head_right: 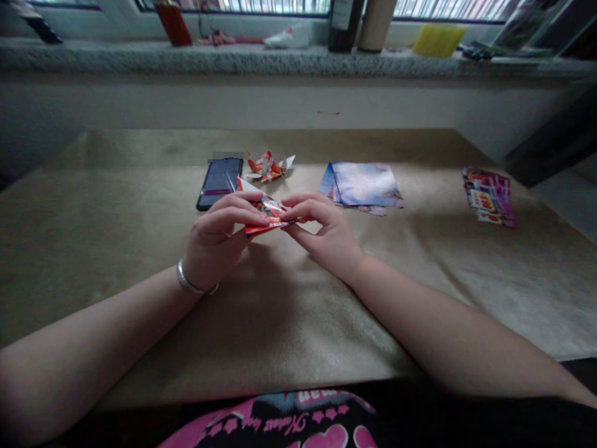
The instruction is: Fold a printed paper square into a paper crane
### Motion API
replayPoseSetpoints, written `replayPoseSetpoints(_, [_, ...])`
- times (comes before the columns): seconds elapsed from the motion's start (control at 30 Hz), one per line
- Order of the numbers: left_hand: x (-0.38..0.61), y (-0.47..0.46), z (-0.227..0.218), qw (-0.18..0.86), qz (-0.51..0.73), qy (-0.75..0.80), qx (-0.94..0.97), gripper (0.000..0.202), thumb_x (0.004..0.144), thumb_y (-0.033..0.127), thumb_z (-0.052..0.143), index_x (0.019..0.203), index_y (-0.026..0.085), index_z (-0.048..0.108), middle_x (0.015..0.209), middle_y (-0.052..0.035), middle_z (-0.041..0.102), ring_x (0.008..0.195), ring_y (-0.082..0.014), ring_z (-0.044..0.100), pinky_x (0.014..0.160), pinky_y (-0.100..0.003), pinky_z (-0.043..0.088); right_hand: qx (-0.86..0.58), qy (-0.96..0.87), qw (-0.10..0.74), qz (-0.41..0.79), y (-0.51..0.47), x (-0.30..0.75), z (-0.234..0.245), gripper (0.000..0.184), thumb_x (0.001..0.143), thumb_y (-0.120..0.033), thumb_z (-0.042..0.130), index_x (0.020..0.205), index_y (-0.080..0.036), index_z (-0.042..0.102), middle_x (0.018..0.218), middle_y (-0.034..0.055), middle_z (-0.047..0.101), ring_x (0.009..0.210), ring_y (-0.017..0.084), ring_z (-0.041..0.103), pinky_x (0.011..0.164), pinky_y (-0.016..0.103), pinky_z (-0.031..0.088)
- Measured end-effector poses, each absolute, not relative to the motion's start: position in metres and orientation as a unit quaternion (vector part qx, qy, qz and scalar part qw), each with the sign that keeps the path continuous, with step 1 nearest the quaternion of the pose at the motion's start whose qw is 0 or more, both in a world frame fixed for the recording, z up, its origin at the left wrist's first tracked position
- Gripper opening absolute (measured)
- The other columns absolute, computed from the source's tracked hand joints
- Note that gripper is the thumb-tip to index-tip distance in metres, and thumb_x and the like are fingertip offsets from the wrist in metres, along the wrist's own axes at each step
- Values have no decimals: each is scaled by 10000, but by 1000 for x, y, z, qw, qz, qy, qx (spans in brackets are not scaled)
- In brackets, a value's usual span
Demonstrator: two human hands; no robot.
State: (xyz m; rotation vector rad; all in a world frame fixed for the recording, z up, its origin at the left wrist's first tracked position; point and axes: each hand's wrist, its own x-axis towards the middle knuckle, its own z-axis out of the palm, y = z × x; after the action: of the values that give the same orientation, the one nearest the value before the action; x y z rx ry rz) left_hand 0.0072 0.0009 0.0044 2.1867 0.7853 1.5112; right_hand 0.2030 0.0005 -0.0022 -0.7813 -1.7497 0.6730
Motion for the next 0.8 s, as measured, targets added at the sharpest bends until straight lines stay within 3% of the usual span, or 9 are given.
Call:
replayPoseSetpoints(0.13, [7,0,6,175,537,279,776,51,843,259,649,849,240,697,877,-18,676,1060,-183,605,997,-410,469,-316,-718,534,314,-1,201,-2,31,807,-255,672,837,-261,669,964,12,663,943,162,626,799,343,533])
replayPoseSetpoints(0.57, [9,-3,6,152,538,293,776,50,846,264,654,853,265,704,876,0,701,1050,-173,621,1094,-453,363,-368,-745,527,179,-8,200,7,68,812,-194,646,831,-258,659,913,9,701,869,157,637,708,310,520])
replayPoseSetpoints(0.8, [10,-1,5,218,571,283,739,87,834,326,666,873,254,695,908,-1,715,978,-159,645,1014,-409,464,-362,-759,524,135,-6,201,9,68,822,-209,637,849,-270,649,943,13,695,889,165,631,735,331,522])
